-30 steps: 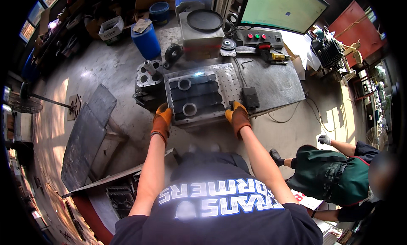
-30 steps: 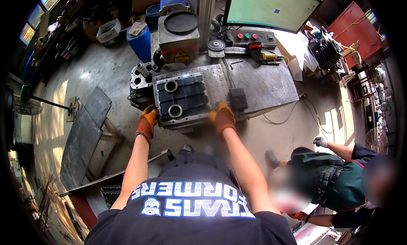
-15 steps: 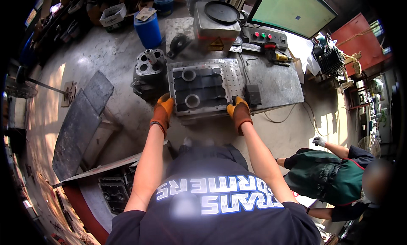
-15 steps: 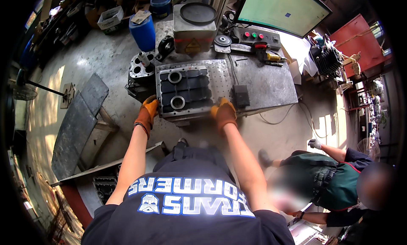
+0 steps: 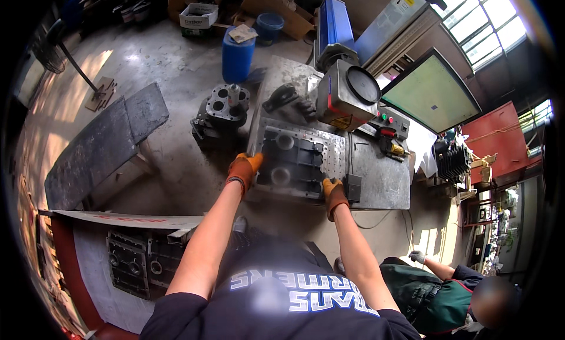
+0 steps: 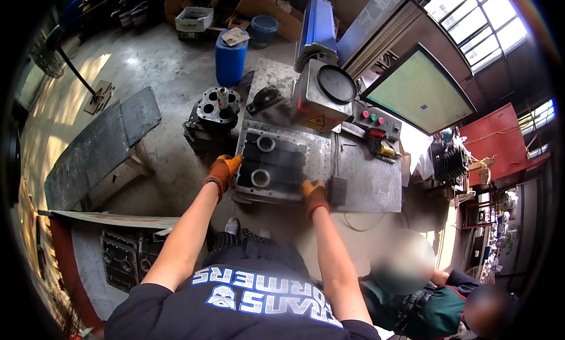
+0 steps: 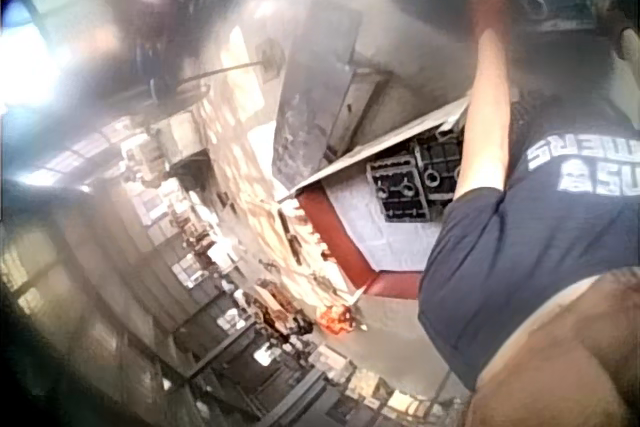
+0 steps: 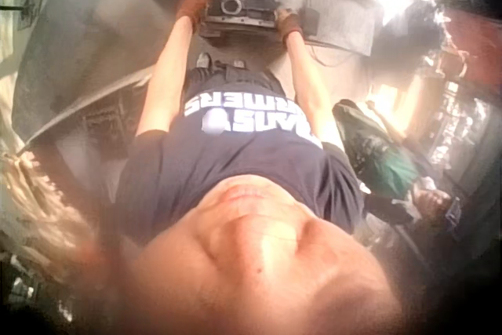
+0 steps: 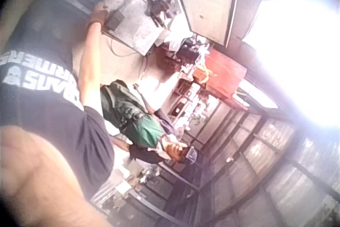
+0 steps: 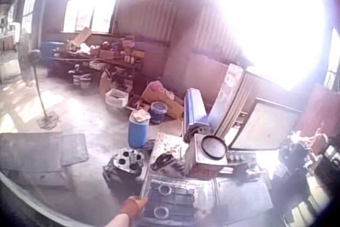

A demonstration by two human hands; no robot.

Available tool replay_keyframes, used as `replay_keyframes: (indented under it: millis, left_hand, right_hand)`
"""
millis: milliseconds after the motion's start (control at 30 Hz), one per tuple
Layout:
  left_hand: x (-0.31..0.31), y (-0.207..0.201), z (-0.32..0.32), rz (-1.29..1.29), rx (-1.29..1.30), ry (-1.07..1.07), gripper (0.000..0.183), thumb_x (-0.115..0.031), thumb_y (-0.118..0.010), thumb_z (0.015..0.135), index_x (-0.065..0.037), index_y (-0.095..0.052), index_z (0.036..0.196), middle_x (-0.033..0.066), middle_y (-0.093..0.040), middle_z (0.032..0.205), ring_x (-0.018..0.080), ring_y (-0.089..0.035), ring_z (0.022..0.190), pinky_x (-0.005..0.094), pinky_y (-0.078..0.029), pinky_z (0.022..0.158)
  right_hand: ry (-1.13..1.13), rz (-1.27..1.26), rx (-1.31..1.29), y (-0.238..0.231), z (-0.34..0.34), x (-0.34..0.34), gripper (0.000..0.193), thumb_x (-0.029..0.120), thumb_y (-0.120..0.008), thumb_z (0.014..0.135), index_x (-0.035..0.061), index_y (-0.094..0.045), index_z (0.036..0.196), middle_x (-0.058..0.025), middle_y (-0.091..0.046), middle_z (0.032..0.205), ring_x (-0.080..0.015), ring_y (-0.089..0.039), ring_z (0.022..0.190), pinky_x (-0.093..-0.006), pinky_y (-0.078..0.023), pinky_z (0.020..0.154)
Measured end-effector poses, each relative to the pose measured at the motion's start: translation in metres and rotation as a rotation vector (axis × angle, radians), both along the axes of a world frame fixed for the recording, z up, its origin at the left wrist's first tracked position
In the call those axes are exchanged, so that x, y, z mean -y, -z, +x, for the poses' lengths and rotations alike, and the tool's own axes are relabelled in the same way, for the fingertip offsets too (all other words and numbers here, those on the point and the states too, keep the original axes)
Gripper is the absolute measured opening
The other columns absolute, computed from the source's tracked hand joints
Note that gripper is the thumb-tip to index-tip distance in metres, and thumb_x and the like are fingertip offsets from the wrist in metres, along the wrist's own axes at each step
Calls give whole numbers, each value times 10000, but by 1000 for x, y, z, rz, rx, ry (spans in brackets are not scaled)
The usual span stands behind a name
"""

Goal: The person picks up metal parts from a bin and places them onto a machining table. They move several rectangular metal blocks from the bin to the work surface, aligning them for a laser or machining process.

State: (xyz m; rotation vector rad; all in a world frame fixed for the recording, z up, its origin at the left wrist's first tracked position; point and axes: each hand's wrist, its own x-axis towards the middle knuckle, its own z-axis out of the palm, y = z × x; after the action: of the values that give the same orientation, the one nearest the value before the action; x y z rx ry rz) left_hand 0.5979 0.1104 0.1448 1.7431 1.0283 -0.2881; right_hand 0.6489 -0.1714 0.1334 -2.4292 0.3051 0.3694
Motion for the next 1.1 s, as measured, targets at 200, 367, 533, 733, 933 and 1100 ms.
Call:
replay_keyframes:
  millis: [200,367,533,733,933,1100]
  left_hand:
    - [-3,67,6,-230,465,-219,479,-412,-598,764,-29,-554,1047,55,-578,863,171,-491,750,319,-404,659]
    - [45,-1,5,-129,416,-219,464,-423,-581,771,-7,-594,976,18,-555,784,137,-457,675,283,-377,593]
    - [145,-18,50,-131,482,110,422,-361,-571,793,50,-578,889,35,-560,749,131,-470,691,264,-376,621]
    - [301,-8,133,-213,406,397,318,-287,-526,806,19,-606,784,24,-570,698,124,-469,603,294,-386,550]
    - [404,43,180,-363,367,516,295,-237,-550,809,32,-571,926,53,-560,699,146,-481,590,284,-396,521]
    - [407,33,161,296,340,973,343,-295,-495,783,20,-617,843,192,-613,778,270,-588,763,372,-443,639]
  right_hand:
    - [-352,-300,91,112,36,30,216,162,-401,856,73,-573,953,-120,-597,940,-243,-576,903,-339,-442,776]
    - [186,506,26,-36,-18,22,215,126,-478,820,23,-554,992,-121,-591,945,-237,-558,920,-314,-422,807]
    - [212,342,176,-18,-33,140,188,167,-477,861,2,-538,928,-142,-578,921,-292,-544,859,-355,-431,744]
    - [605,280,318,14,-6,288,213,203,-513,783,9,-600,763,-111,-571,633,-119,-509,650,-321,-418,574]
    - [793,324,81,12,18,398,313,307,-486,794,24,-602,862,-122,-600,734,-159,-544,650,-335,-440,610]
    - [137,-508,108,53,15,427,162,179,-481,786,77,-600,829,-128,-614,847,-253,-593,805,-346,-456,669]
